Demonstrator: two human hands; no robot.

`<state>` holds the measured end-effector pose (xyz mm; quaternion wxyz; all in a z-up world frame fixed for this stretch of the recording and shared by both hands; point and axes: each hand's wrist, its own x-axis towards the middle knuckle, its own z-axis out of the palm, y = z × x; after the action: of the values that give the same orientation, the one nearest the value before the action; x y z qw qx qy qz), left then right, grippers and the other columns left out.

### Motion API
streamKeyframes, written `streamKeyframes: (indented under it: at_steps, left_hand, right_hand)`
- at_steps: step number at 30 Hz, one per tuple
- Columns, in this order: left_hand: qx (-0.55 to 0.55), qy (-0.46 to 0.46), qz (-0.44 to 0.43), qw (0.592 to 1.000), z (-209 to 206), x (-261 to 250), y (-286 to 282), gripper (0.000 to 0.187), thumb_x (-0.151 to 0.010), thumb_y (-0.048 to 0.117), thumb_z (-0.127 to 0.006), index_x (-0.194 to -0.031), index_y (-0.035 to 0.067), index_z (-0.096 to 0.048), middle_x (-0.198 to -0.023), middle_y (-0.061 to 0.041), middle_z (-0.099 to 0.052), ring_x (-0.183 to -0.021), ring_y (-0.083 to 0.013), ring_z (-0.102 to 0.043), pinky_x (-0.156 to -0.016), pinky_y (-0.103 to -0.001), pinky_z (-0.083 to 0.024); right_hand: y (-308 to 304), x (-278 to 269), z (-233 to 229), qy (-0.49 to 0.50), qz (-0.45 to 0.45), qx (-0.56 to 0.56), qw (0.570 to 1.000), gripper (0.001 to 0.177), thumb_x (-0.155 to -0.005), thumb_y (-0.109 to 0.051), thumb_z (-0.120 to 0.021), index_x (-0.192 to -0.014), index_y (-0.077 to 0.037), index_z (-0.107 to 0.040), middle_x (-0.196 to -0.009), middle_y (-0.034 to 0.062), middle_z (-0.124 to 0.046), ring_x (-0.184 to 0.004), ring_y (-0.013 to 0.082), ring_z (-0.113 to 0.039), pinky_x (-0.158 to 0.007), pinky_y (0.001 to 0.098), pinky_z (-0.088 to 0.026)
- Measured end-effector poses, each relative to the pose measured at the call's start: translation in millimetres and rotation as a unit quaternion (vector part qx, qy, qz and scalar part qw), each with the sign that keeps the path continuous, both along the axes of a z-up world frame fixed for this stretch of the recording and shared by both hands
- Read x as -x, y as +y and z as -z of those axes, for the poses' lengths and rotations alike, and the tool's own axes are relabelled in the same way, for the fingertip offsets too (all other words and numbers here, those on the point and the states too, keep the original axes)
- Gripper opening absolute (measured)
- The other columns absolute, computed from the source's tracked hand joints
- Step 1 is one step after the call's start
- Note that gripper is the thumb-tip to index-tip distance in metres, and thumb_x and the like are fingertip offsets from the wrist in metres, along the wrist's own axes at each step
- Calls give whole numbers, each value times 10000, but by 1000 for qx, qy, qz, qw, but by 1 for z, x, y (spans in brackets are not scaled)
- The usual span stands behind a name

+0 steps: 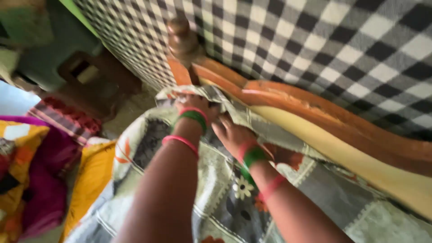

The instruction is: The person unfolds a bedsheet, spreads it across a bed, and smooths and tucks the edges under the mattress by hand.

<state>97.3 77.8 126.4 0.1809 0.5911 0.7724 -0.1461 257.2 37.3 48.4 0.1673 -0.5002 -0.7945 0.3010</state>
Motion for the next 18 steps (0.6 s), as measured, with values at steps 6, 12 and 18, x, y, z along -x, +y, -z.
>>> streamKeyframes:
  at_steps: [6,12,18]
  left_hand:
    - [54,9,10,998,-29,-10,3,900,-875,797,-444,-1585,248,-370,-1598,-102,-423,-1436,-371,-449,-1078,-694,-387]
    - [31,38,4,999,-29,-8,-11,990,-851,848,-466,-1558,160,-386,-1589,-170,-377,-1384,-437,-452,-1019,-647,-424]
    - [42,0,14,999,-97,9,-29,879,-869,822,-460,-1421,157,-621,-1513,-109,-558,-1388,-317,-538,-1147,-532,-390]
  right_hand:
    - [6,-57,-12,-74,7,-179,981,754,-967,-696,-397,-1459,-139,-519,-1368,284,-633,-1166,447,-607,-960,493,-452]
    - [36,-46,-8,-107,74,138,982,759,-957,-699,-281,-1362,-165,-636,-1303,204,-663,-1262,396,-590,-1069,483,-421]
    - [37,-36,-39,-194,-91,167,962,688,-990,-593,-261,-1381,-157,-622,-1425,195,-581,-1333,363,-533,-1156,449,-309]
